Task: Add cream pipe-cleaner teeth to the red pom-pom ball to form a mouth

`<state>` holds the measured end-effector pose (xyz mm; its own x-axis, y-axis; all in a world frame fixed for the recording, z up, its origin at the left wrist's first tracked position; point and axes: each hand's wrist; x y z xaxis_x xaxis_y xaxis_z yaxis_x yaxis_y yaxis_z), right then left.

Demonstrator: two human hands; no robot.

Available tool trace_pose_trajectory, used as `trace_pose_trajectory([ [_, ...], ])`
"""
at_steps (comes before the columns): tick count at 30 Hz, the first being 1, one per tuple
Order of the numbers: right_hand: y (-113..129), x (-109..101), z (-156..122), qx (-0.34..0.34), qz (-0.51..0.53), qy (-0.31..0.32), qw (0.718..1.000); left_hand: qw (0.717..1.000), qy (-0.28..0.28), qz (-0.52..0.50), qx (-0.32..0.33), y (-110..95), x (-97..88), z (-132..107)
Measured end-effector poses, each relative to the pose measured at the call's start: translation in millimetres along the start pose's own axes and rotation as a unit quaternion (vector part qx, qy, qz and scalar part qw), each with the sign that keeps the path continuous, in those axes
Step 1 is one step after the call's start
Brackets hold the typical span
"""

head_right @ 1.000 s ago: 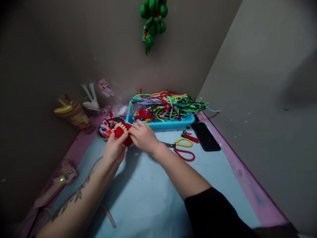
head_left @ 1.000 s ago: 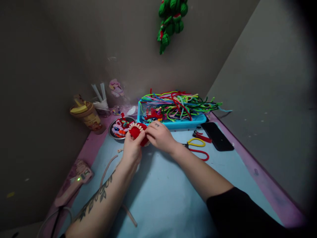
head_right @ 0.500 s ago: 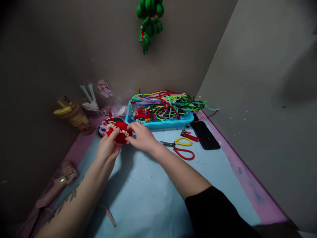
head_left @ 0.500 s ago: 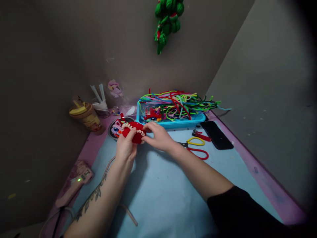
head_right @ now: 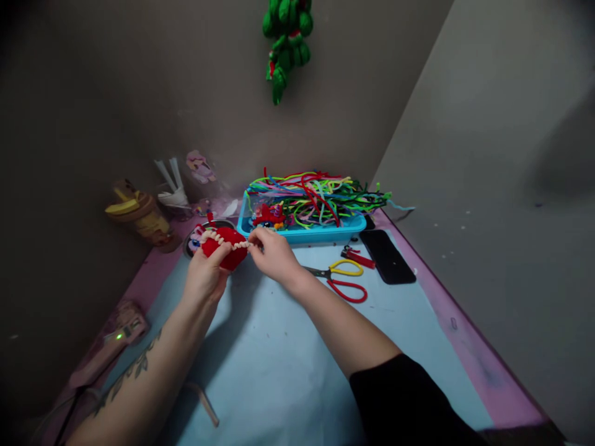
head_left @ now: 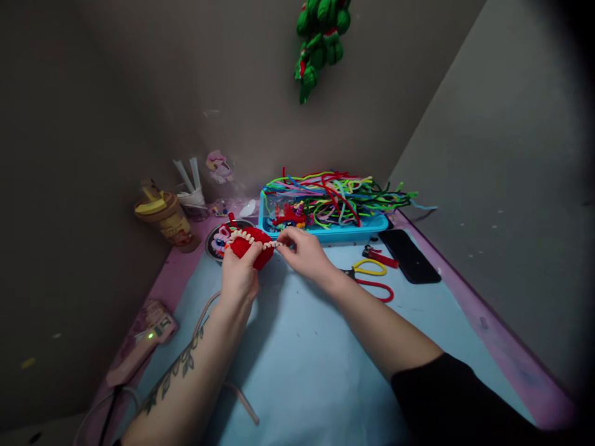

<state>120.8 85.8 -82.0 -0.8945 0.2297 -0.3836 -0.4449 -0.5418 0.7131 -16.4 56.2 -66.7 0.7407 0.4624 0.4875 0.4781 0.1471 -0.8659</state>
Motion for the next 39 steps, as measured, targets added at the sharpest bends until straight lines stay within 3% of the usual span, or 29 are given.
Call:
trace_pose_trajectory([
  [8, 13, -4, -3, -0.097, 0.042, 0.023, 0.994, 0.995, -0.014, 0.066, 0.068, 9, -3.6, -3],
  [17, 9, 0, -10, -0.122, 0.039, 0.039, 0.991, 0.996, -0.018, 0.075, 0.04, 19, -5.6, -8],
  [29, 13, -8, -2, 0.01, 0.04, 0.022, 0.999, 0.998, -0.003, 0.039, 0.046, 27, -9.3, -8],
  [39, 15, -3, -6, -0.023, 0.033, -0.011, 0.999, 0.998, 0.007, -0.061, -0.023, 19, -5.3, -8],
])
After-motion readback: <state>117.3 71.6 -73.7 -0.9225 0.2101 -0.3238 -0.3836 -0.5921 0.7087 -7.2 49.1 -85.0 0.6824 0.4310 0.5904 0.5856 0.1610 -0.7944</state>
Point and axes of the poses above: each hand's wrist, its own z-axis towards the middle knuckle, its own x-axis out of the palm, y = z × x, and after that the axes turned 14 degrees about -y, right-handed
